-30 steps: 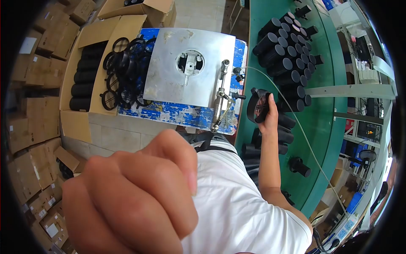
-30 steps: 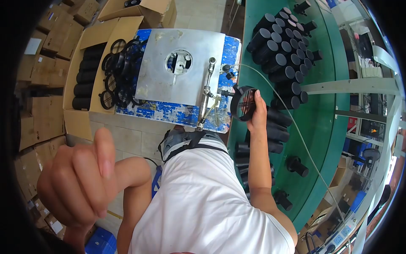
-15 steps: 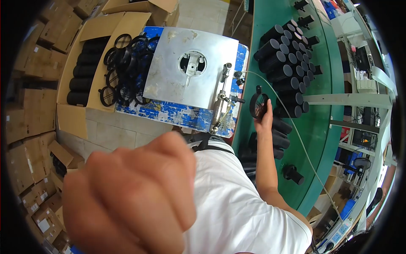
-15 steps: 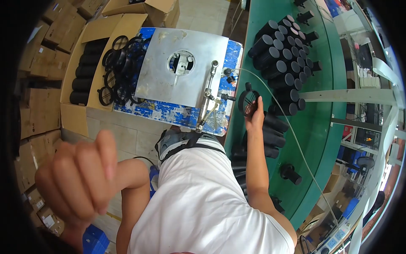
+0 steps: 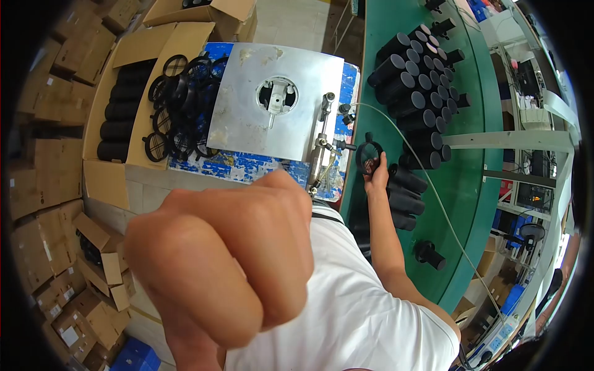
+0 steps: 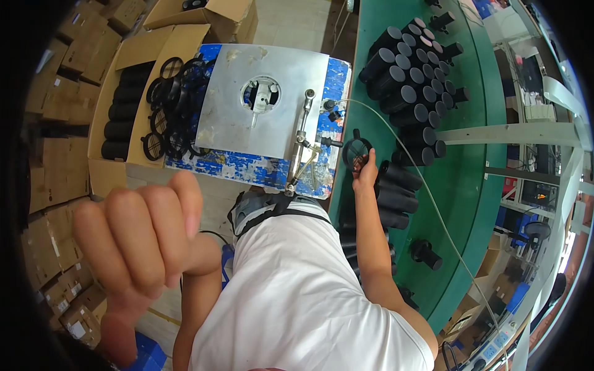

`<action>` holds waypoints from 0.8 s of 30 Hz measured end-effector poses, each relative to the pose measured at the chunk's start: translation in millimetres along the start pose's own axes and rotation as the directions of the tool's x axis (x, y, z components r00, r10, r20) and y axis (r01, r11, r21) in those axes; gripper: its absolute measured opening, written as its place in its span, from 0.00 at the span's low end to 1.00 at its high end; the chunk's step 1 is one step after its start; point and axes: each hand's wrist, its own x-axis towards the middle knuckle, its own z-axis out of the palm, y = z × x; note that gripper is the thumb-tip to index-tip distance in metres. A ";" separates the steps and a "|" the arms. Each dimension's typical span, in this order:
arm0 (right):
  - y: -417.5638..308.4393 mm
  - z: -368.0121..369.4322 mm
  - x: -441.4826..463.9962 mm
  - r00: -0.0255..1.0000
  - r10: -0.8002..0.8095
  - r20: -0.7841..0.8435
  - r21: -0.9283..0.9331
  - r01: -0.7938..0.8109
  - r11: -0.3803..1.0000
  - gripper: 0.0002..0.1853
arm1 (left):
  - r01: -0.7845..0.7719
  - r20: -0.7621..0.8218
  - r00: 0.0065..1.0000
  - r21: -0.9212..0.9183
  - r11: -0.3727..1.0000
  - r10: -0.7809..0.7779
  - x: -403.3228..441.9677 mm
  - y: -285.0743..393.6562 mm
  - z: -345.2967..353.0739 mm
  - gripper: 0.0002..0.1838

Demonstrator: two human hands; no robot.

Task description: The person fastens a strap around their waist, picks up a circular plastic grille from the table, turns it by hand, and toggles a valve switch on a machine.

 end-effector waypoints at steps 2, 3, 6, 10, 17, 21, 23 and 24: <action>4.5 0.6 0.3 0.998 -0.024 -0.050 -0.026 0.023 0.999 0.19 | -0.076 0.038 0.997 0.050 0.996 0.074 9.9 -11.3 -7.7 0.14; 6.7 2.5 -1.7 0.997 -0.033 -0.074 -0.040 0.030 0.999 0.19 | -0.078 -0.038 0.996 0.175 0.982 0.086 10.0 -19.9 -9.6 0.14; 26.4 -7.4 16.9 0.993 -0.014 -0.120 0.033 0.018 0.999 0.21 | 0.102 -0.257 0.963 0.622 0.776 0.080 7.4 -62.6 -21.3 0.08; 28.2 -5.5 11.7 0.993 -0.040 -0.113 0.164 0.058 0.985 0.21 | 0.219 -0.248 0.969 0.850 0.478 -0.003 -17.6 -161.2 -53.9 0.11; 22.6 -11.8 15.7 0.999 0.000 -0.035 0.226 0.007 0.974 0.19 | 0.251 -0.246 0.967 0.883 0.396 -0.064 -42.0 -219.4 -76.6 0.12; 23.1 -10.9 15.1 0.998 -0.001 -0.056 0.209 0.013 0.978 0.19 | 0.228 -0.249 0.969 0.884 0.407 -0.002 -44.6 -228.2 -79.3 0.10; 22.8 -12.2 15.3 0.999 -0.002 -0.043 0.207 0.011 0.978 0.19 | 0.243 -0.277 0.961 0.861 0.447 0.011 -44.2 -229.8 -77.3 0.09; 22.8 -12.2 14.8 0.999 -0.004 -0.041 0.207 0.012 0.978 0.19 | 0.247 -0.279 0.960 0.859 0.449 0.006 -44.2 -230.3 -77.4 0.09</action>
